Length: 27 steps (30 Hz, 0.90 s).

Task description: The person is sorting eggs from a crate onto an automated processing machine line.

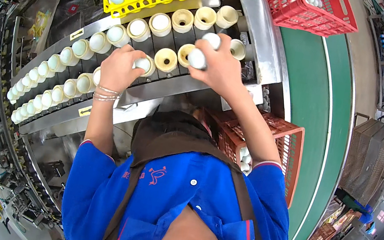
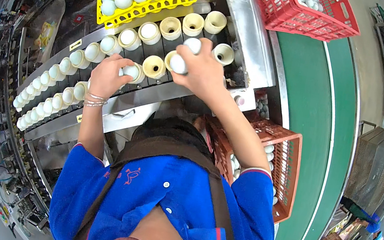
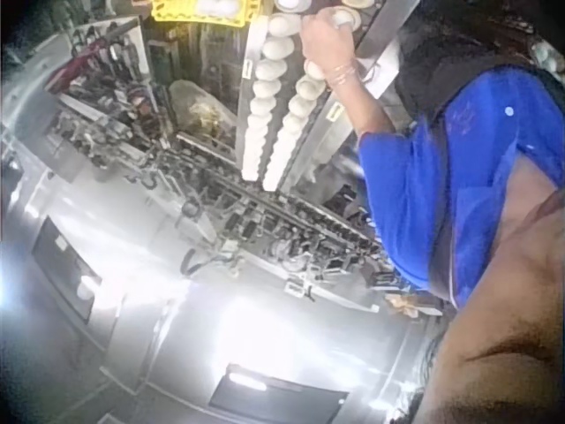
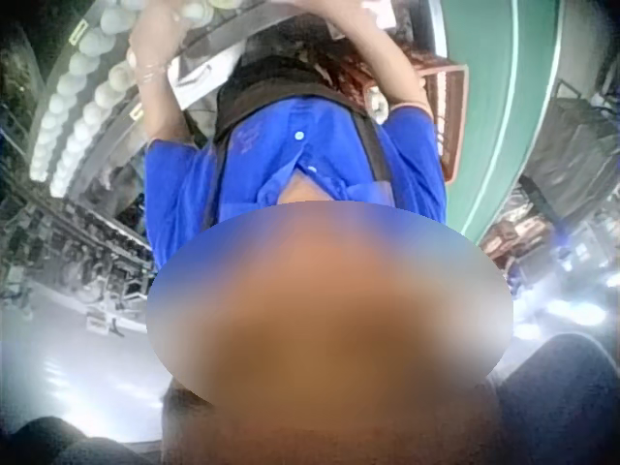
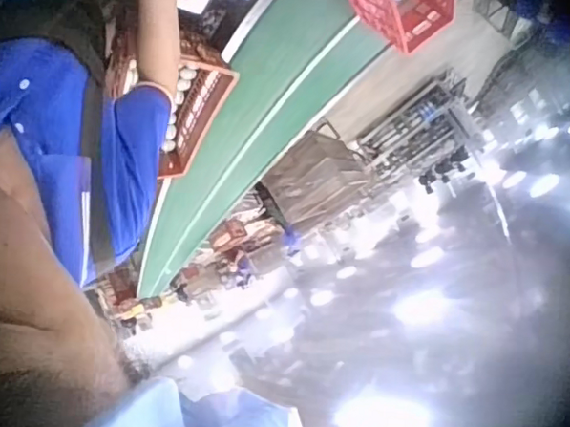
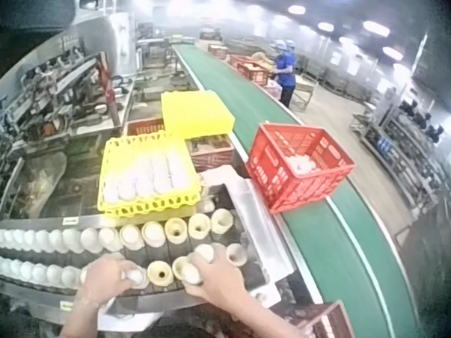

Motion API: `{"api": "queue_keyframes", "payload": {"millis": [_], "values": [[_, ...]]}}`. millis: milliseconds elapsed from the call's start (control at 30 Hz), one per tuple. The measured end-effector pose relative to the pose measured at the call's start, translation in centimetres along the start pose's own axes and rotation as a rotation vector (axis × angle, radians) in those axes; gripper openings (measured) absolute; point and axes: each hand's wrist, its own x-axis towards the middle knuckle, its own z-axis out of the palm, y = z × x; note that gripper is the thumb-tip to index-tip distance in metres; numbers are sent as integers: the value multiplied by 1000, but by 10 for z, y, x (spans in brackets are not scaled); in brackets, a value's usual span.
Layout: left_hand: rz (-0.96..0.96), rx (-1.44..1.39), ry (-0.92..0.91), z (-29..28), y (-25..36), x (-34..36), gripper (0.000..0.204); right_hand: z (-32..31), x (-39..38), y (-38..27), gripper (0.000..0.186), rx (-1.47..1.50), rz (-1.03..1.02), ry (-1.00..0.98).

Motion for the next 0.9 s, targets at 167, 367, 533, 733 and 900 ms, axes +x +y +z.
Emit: {"api": "queue_keyframes", "payload": {"millis": [167, 367, 533, 733, 900], "values": [[-13, -642, 55, -3, -15, -8, 29, 20, 41, -6, 35, -257, -12, -146], [191, -551, 127, 18, 22, 20, 37, 39, 110, 15, 22, -176, -163, -66], [251, -284, 90, 42, 21, 25, 37, 40, 143, 27, 23, -132, -186, 63], [221, -218, 18, 39, 28, 22, 41, 36, 123, 42, 42, -276, 40, -9], [387, -163, 153, 40, 70, 12, 43, -20, 7, 70, 34, -18, -148, 349]]}}
